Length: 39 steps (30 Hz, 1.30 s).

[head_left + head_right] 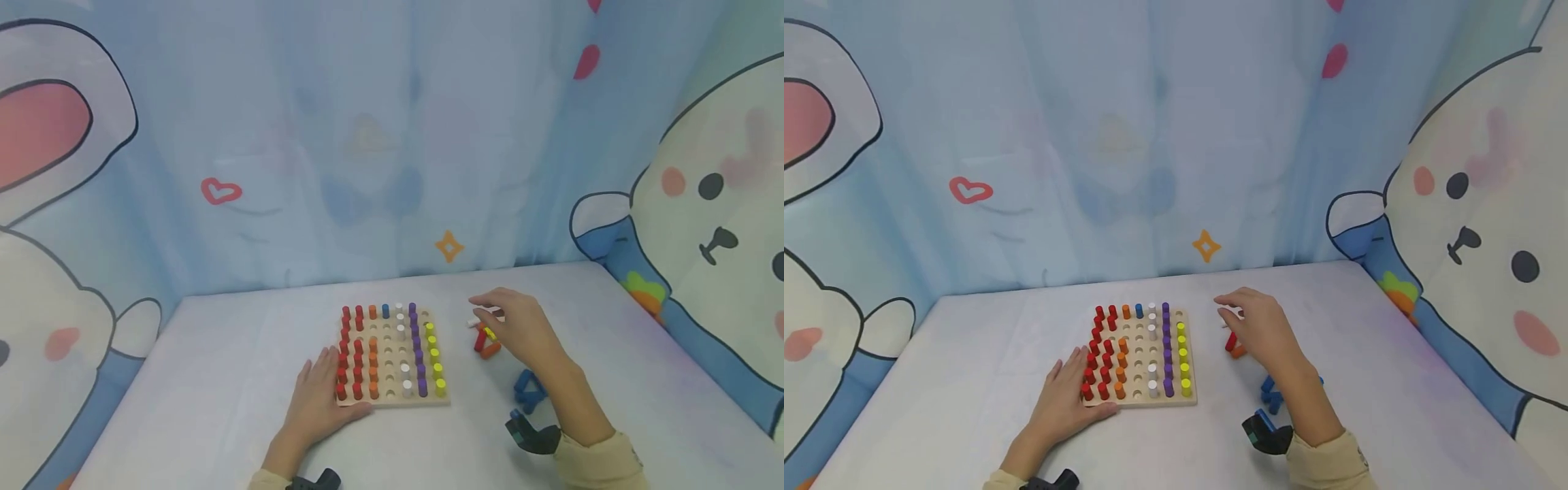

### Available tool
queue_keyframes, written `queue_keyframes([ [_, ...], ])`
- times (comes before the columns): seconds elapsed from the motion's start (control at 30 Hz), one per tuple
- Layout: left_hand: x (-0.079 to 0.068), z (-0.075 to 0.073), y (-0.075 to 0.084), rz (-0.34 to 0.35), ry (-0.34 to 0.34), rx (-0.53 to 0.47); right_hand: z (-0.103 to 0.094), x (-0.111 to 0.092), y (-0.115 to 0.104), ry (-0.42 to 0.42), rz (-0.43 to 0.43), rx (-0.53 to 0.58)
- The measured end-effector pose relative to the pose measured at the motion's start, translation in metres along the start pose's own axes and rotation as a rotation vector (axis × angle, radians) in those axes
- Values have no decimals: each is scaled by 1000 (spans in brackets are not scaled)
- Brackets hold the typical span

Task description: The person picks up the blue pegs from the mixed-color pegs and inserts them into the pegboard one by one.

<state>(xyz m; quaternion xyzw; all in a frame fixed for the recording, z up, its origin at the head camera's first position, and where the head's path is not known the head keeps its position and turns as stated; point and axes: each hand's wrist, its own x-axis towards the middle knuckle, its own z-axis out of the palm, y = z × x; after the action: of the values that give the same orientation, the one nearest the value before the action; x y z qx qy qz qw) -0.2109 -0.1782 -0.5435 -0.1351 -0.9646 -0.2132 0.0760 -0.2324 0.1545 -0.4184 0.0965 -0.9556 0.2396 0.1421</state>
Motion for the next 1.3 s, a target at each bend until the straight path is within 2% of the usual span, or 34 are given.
queue_keyframes([
  [0.1, 3, -1, 0, 5, 22, 10, -8, 2, 4, -7, 5, -24],
  [0.23, 6, -2, 1, 2, 28, 5, -16, 5, 11, -60, 10, -36],
  [0.57, 7, -7, 3, -19, -4, -6, -23, 8, 49, -319, 46, 13],
  [0.77, 5, -4, -2, -27, -9, 1, -28, 0, 75, -475, 121, 38],
  [1.0, 4, -2, 0, -37, -20, -7, -35, -15, 115, -576, 217, 61],
  [1.1, 3, -2, 0, -33, -22, -7, -39, -20, 130, -642, 283, 96],
  [1.23, 1, -1, 1, -32, -31, -5, -41, -28, 140, -729, 390, 166],
  [1.3, 0, -2, 2, -35, -34, -8, -40, -31, 142, -751, 418, 191],
])
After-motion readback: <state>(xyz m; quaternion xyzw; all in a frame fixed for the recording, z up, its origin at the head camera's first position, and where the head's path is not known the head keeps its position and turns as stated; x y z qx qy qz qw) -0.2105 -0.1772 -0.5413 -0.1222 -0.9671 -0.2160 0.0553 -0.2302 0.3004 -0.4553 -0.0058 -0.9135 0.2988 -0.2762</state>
